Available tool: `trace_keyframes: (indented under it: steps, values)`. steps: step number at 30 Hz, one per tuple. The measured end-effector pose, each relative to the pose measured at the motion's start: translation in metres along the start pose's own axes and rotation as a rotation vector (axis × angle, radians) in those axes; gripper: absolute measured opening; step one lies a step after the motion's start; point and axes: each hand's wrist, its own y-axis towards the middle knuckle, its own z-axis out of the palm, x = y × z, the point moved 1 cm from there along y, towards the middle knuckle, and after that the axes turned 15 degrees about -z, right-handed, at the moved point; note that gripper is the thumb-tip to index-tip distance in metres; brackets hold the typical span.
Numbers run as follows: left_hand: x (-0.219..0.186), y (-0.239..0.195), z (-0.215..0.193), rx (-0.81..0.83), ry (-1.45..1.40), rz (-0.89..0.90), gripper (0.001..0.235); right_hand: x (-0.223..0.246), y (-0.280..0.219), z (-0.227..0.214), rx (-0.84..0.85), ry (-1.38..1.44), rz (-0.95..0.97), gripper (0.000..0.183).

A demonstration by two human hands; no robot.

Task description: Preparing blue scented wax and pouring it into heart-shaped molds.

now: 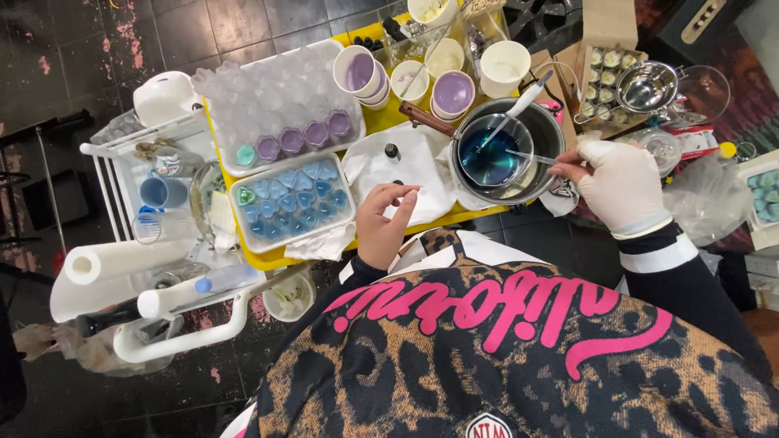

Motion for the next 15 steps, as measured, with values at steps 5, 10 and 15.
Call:
trace_keyframes:
  steps: [5, 10, 15]
  values:
    - [0.006, 0.003, -0.003, -0.007, -0.007, 0.015, 0.015, 0.002, 0.003, -0.005, -0.006, -0.058, -0.055, 0.027]
    - [0.007, 0.005, -0.006, -0.007, -0.018, 0.002, 0.015, -0.002, 0.002, -0.011, -0.016, -0.043, -0.088, 0.026]
    - [0.009, 0.006, -0.005, -0.009, -0.039, 0.01, 0.016, -0.006, -0.005, -0.019, 0.044, -0.167, -0.11, 0.023]
